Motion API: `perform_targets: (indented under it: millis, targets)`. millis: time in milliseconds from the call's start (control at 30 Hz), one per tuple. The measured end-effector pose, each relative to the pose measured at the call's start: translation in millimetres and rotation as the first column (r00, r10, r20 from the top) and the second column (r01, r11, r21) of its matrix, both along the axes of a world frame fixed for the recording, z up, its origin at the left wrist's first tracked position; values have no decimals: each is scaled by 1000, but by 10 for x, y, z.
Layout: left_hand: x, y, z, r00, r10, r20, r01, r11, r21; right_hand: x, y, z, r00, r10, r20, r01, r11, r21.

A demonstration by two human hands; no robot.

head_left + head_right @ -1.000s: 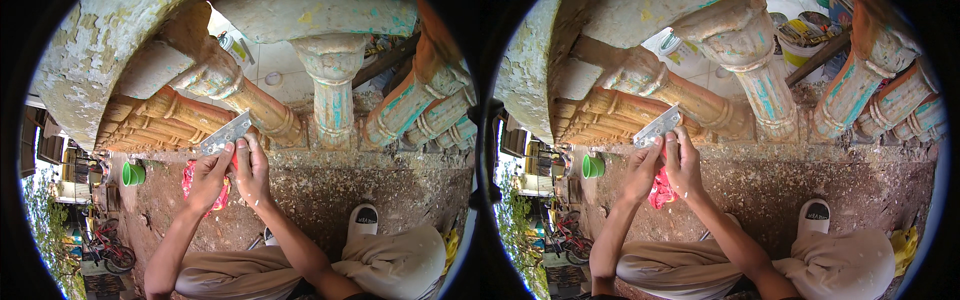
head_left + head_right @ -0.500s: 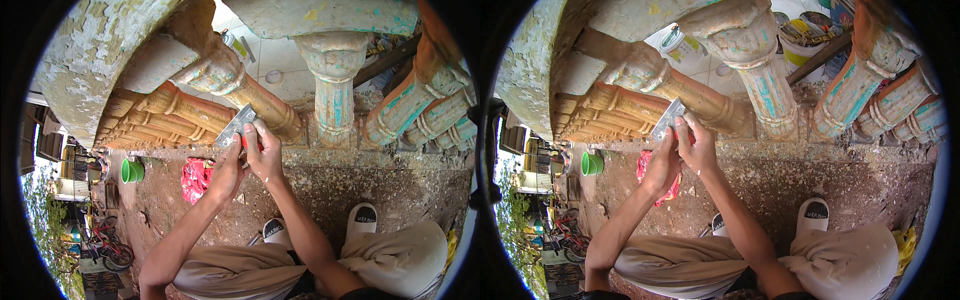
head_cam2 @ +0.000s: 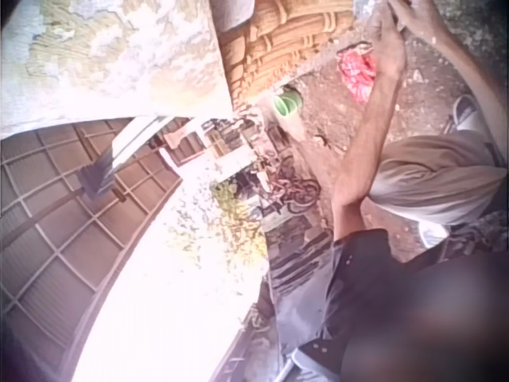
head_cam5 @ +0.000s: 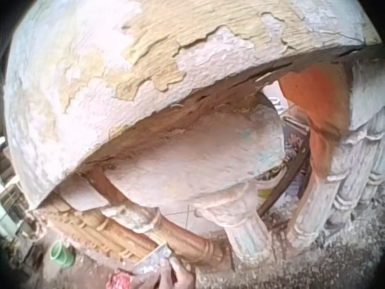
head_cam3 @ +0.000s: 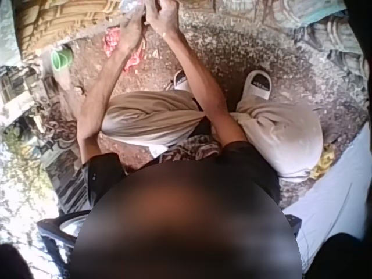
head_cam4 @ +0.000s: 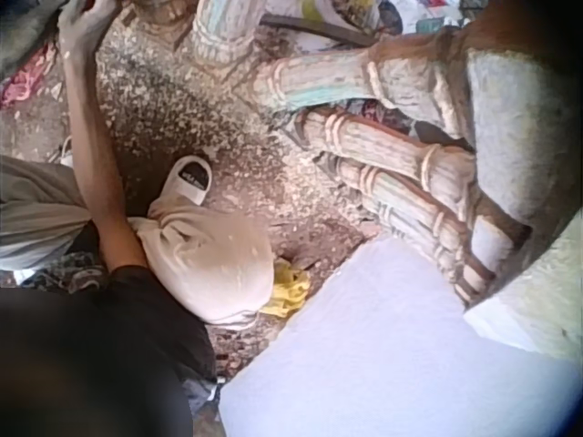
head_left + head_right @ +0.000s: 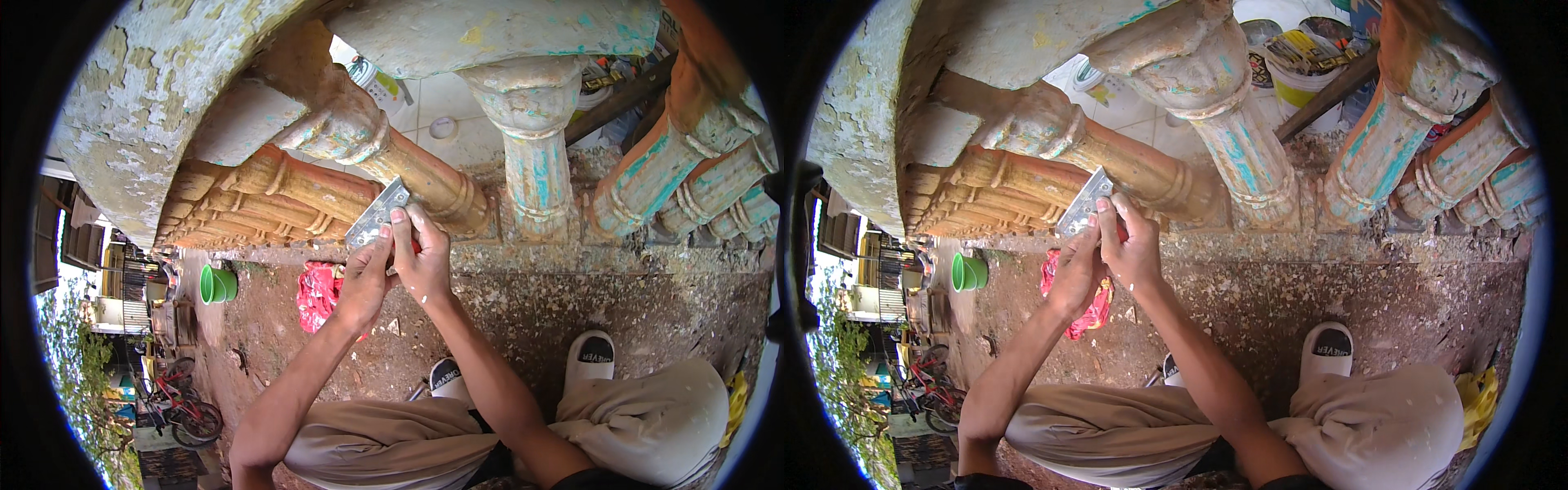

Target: The person uses a red-handled scraper to remove old paint from a wooden structure with ornate columns. They work on multiple sections, including the underside and vertical columns, while sitting on the ground.

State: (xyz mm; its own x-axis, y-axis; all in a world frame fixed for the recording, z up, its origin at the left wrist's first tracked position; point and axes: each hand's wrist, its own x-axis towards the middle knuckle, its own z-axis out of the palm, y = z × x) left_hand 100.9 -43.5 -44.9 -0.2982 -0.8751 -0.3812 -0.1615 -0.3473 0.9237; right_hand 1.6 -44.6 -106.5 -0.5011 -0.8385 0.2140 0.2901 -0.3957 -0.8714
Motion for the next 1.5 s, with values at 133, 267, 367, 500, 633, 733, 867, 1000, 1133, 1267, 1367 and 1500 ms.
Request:
perform_targets:
  millis: [133, 267, 367, 500, 633, 733, 867, 1000, 1133, 1267, 1367, 1500]
  targets:
    - [-66, -8, 104, 997, 68, -32, -70, 996, -63, -52, -102, 123, 1000, 0, -25, -1, 998, -68]
    - [-79, -24, 173, 989, 64, -133, -77, 992, -95, -77, -145, 176, 994, -21, -109, 14, 997, -69]
    - [-50, -22, 127, 997, 37, -73, -43, 996, -81, -52, -90, 135, 996, -26, -81, 21, 998, -58]
    - [-31, -20, 49, 997, 48, 62, -50, 998, 40, -31, -14, 106, 999, -45, -26, 44, 999, -16]
    - [-27, -37, 114, 989, 82, -120, -90, 994, -62, -66, -57, 179, 993, -16, -121, 11, 999, -41]
    - [-34, -52, 167, 992, 37, -123, -44, 998, -53, -74, -79, 241, 988, -47, -148, 39, 997, -61]
    - [-58, -14, 124, 997, 72, -10, -72, 997, -18, -81, -9, 247, 993, -81, -81, 81, 997, -6]
    - [-51, 2, 104, 995, 90, 34, -85, 990, -111, -70, 11, 241, 998, 62, 5, -62, 992, 108]
    - [-43, 12, 179, 993, 119, -19, -120, 963, -243, -8, -72, 296, 999, -24, -42, 20, 995, -95]
    - [-29, 59, 241, 983, 113, 147, -65, 952, -300, 30, -50, 320, 997, 4, 74, 2, 997, -75]
    - [-5, 58, 233, 950, 76, 303, 20, 953, -302, 19, 25, 307, 986, 91, 138, -102, 992, 77]
    - [9, 50, 211, 938, 93, 333, 31, 936, -350, 0, 45, 324, 963, 156, 220, -163, 986, 14]
